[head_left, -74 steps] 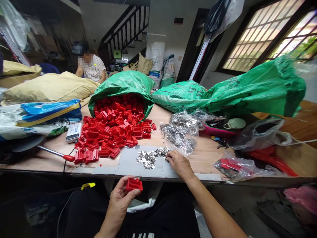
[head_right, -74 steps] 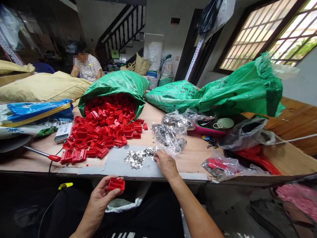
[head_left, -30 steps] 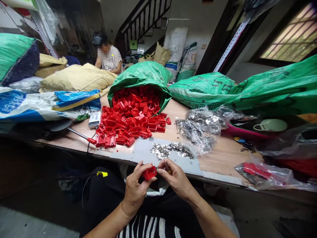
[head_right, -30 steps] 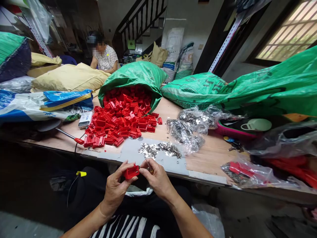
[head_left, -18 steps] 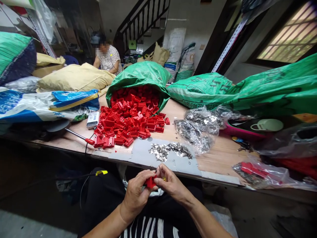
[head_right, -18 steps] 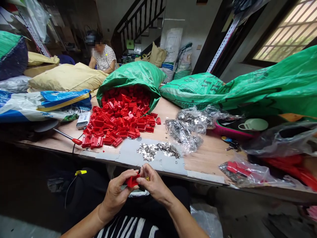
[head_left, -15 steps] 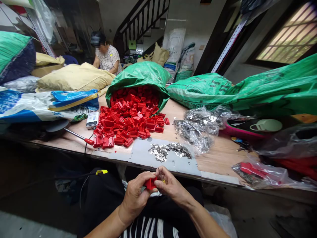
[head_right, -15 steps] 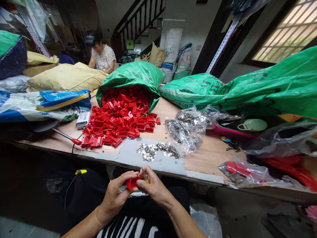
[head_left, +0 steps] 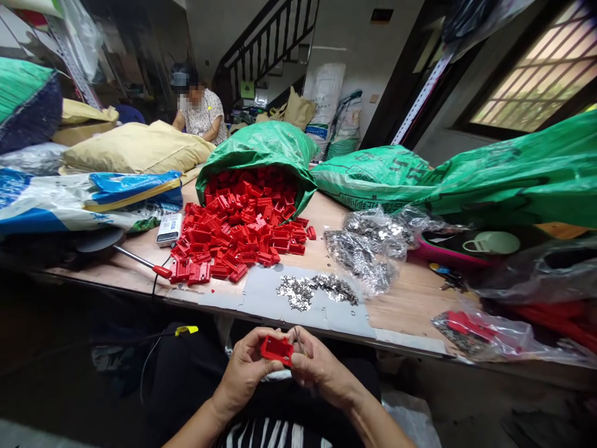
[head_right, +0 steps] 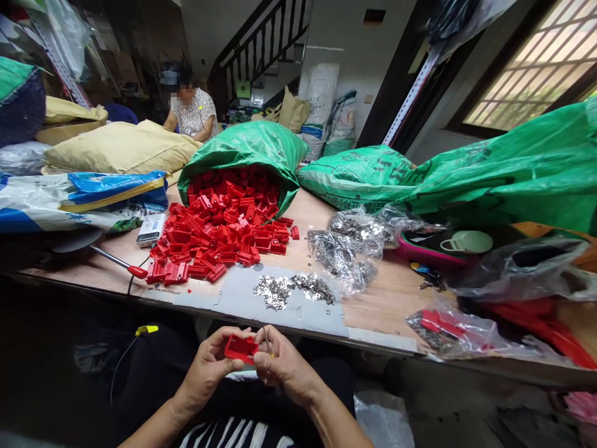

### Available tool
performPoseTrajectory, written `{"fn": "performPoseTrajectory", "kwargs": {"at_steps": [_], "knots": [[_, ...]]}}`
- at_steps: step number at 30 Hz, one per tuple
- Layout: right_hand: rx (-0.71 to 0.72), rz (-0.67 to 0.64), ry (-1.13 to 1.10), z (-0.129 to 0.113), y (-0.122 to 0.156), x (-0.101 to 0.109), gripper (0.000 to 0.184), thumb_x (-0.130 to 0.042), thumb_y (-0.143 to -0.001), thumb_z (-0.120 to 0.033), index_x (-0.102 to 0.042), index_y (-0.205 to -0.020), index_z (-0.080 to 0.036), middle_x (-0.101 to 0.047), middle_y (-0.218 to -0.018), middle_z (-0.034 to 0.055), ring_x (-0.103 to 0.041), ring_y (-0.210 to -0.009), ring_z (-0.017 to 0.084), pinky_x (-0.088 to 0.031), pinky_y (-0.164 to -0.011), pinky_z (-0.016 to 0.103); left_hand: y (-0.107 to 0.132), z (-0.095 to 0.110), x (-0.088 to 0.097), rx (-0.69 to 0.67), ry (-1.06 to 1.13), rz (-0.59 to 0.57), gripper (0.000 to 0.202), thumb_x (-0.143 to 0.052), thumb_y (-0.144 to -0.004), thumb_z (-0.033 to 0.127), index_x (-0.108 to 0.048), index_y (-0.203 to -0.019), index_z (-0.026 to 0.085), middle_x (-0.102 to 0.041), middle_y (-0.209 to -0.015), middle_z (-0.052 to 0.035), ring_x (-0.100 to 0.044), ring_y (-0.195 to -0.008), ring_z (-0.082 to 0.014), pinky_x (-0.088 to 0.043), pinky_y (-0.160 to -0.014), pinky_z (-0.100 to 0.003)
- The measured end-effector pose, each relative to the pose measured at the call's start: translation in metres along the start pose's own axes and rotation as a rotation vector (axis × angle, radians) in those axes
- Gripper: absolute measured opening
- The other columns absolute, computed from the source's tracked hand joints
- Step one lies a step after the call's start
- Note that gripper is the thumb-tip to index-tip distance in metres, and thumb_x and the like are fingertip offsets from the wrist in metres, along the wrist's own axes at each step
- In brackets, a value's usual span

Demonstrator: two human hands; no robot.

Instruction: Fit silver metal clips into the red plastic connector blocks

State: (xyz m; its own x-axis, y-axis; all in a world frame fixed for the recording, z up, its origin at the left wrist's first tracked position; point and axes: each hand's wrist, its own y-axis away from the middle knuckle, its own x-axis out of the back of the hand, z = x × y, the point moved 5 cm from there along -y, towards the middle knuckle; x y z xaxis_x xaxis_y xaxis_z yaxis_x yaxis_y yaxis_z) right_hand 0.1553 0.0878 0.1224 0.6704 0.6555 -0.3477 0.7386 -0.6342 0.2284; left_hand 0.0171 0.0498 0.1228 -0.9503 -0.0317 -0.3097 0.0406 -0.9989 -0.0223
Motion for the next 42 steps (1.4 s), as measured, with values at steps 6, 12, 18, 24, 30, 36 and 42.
{"fn": "performPoseTrajectory", "kwargs": {"at_steps": [6, 12, 18, 24, 30, 36, 42], "knots": [[0.28, 0.408, 1.157, -0.065, -0.02, 0.036, 0.01, -0.052, -0.089, -0.029, -0.059, -0.091, -0.022, -0.064, -0.092, 0.0031, -0.059, -0.083, 0.017, -0.044, -0.075, 0.028, -0.007, -0.01, 0.008, 0.086, 0.184, 0.182, 0.028, -0.075, -0.071, 0.022, -0.066, -0.097, 0.018, -0.072, -0.1, -0.0064, -0.066, -0.086, -0.0169, -0.051, -0.082, -0.027], [0.125, 0.331, 1.688, -0.081, -0.055, 0.037, 0.014, -0.051, -0.088, -0.021, -0.065, -0.09, -0.023, -0.064, -0.093, 0.0043, -0.061, -0.084, 0.017, -0.042, -0.072, 0.025, -0.005, -0.011, 0.012, 0.118, 0.204, 0.229, 0.046, -0.073, -0.073, 0.025, -0.06, -0.117, 0.024, -0.068, -0.092, -0.0016, -0.063, -0.08, -0.0151, -0.055, -0.076, -0.03], [0.104, 0.292, 1.668, -0.083, -0.068, 0.036, 0.009, -0.058, -0.079, -0.015, -0.065, -0.079, -0.022, -0.065, -0.084, 0.0023, -0.061, -0.079, 0.017, -0.04, -0.068, 0.024, -0.004, -0.006, 0.014, 0.1, 0.182, 0.224, 0.048, -0.071, -0.074, 0.028, -0.059, -0.121, 0.025, -0.066, -0.091, -0.0022, -0.062, -0.081, -0.0159, -0.057, -0.072, -0.029], [0.206, 0.286, 1.556, -0.086, -0.069, 0.041, 0.009, -0.056, -0.08, -0.013, -0.061, -0.082, -0.021, -0.063, -0.085, 0.0009, -0.058, -0.078, 0.015, -0.039, -0.07, 0.023, -0.007, -0.007, 0.013, 0.126, 0.252, 0.242, 0.05, -0.072, -0.074, 0.026, -0.058, -0.121, 0.024, -0.064, -0.094, -0.0033, -0.06, -0.08, -0.0155, -0.057, -0.07, -0.031], [0.294, 0.367, 1.412, -0.09, -0.064, 0.046, 0.007, -0.048, -0.087, -0.015, -0.054, -0.086, -0.019, -0.061, -0.078, 0.001, -0.055, -0.07, 0.014, -0.04, -0.067, 0.024, -0.013, -0.001, 0.008, 0.179, 0.373, 0.225, 0.05, -0.072, -0.075, 0.022, -0.058, -0.122, 0.024, -0.063, -0.091, -0.0036, -0.06, -0.078, -0.014, -0.055, -0.07, -0.029], [0.363, 0.22, 0.935, -0.085, -0.045, 0.031, 0.006, -0.053, -0.087, -0.022, -0.058, -0.089, -0.019, -0.062, -0.078, 0.0, -0.056, -0.068, 0.012, -0.043, -0.063, 0.022, -0.019, 0.005, 0.003, 0.188, 0.454, 0.202, 0.051, -0.072, -0.076, 0.021, -0.057, -0.124, 0.025, -0.063, -0.095, -0.0047, -0.061, -0.079, -0.014, -0.053, -0.067, -0.025], [0.444, 0.143, 0.876, -0.077, -0.027, 0.0, 0.008, -0.056, -0.087, -0.019, -0.061, -0.081, -0.019, -0.061, -0.078, 0.001, -0.057, -0.074, 0.014, -0.044, -0.07, 0.024, -0.021, 0.011, -0.002, 0.171, 0.489, 0.198, 0.05, -0.072, -0.075, 0.02, -0.059, -0.123, 0.025, -0.062, -0.091, -0.0029, -0.059, -0.074, -0.0111, -0.051, -0.065, -0.023]]}}
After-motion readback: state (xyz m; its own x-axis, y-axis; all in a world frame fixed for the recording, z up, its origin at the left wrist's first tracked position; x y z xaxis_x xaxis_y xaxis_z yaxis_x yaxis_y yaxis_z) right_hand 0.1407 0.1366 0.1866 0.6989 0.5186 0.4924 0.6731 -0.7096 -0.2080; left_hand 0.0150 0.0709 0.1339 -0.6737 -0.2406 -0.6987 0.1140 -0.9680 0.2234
